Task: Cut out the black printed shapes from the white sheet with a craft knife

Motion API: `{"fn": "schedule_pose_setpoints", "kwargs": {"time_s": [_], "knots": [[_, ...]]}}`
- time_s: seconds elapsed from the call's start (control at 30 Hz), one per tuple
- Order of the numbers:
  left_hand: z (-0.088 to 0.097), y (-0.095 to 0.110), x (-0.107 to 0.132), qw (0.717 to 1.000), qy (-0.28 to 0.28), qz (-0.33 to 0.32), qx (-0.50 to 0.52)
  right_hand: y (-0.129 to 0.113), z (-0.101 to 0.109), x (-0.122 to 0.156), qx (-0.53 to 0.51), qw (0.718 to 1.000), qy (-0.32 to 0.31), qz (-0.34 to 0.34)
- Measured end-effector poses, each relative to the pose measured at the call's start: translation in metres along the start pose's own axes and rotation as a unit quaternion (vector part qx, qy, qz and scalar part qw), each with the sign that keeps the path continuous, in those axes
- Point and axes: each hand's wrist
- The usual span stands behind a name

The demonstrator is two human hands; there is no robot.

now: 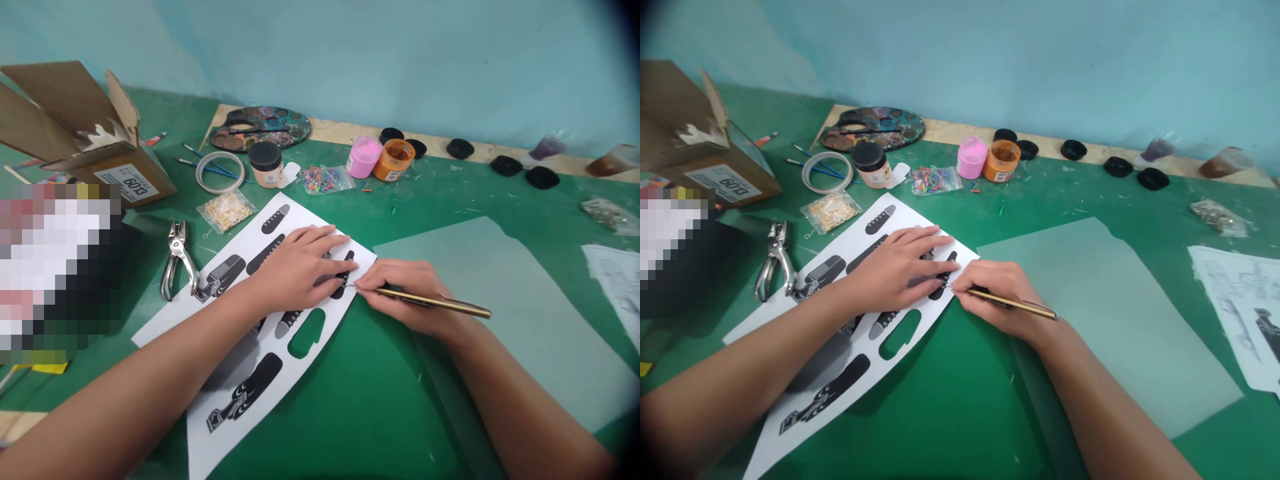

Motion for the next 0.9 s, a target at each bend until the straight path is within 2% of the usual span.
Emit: {"fn": "schedule_pose_setpoints", "kwargs": {"time_s": [0.4,0.9], "knots": [[-0.0027,-0.0016,0.0001,1.000,0.024,-0.009,0.005,-0.0015,-0.0004,-0.0015,-0.005,1.000,0.002,0.024],[-0.0028,-0.0016,0.0008,1.000,0.024,-0.009,0.001,-0.0012,-0.0016,0.0013,0.006,1.000,0.000,0.016]]}}
Point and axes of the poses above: each hand's wrist, its own x-axis away from the middle knuckle, its own z-axis out of the back of the hand, y = z × x, and after that the axes turned 9 degrees about y, right-handed
